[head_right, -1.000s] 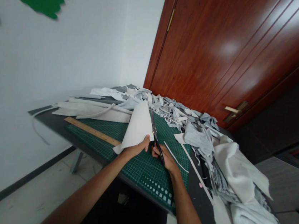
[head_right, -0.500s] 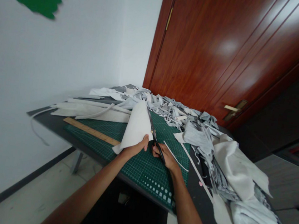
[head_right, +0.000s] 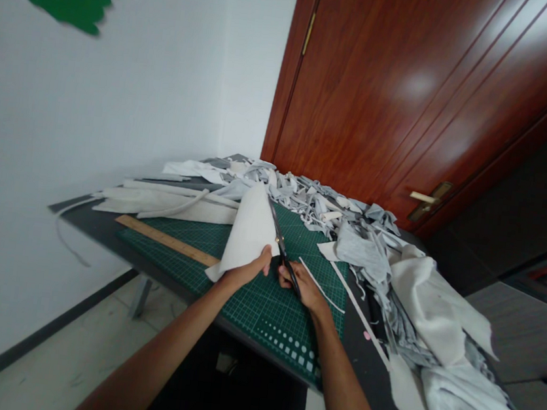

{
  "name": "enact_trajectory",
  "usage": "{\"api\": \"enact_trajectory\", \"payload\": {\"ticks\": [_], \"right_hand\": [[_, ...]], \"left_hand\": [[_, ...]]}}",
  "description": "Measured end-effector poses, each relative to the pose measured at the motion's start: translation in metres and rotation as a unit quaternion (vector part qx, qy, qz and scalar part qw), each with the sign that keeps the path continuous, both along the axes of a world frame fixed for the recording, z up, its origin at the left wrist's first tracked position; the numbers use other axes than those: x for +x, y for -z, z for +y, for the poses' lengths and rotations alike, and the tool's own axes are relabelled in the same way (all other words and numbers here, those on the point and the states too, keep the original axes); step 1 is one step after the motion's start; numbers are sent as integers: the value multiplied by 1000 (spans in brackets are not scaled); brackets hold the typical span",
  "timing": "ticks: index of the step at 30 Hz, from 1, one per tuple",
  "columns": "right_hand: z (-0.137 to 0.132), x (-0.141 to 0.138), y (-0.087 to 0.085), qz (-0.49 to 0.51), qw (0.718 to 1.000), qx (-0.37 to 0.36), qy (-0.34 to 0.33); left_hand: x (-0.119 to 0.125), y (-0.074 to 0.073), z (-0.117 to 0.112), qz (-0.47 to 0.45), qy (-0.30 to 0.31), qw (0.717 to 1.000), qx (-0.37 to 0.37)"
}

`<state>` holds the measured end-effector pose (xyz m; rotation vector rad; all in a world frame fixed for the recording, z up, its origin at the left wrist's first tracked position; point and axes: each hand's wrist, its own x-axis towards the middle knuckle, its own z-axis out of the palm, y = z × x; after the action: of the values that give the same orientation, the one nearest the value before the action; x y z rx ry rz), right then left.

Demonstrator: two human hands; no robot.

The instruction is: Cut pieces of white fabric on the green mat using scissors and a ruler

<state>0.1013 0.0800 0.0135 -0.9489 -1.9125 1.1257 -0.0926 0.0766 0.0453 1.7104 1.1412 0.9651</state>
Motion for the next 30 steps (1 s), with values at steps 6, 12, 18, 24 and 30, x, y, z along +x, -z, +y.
{"api": "enact_trajectory", "payload": {"ticks": [6,12,18,24,30], "right_hand": [[0,-1,-1,-2,1000,10,-2],[0,0,0,1,1000,14,0],[3,2,3,13,1000,4,-1],[3,1,2,16,1000,0,-2],[2,1,2,8,1000,3,0]], "left_hand": [[0,6,4,-2,9,1000,-1],[2,14,9,-6,18,1000,1],[5,24,17,-11,20,1000,4],[3,25,17,-23,10,1000,12],[1,22,16,-21,4,1000,11]]}}
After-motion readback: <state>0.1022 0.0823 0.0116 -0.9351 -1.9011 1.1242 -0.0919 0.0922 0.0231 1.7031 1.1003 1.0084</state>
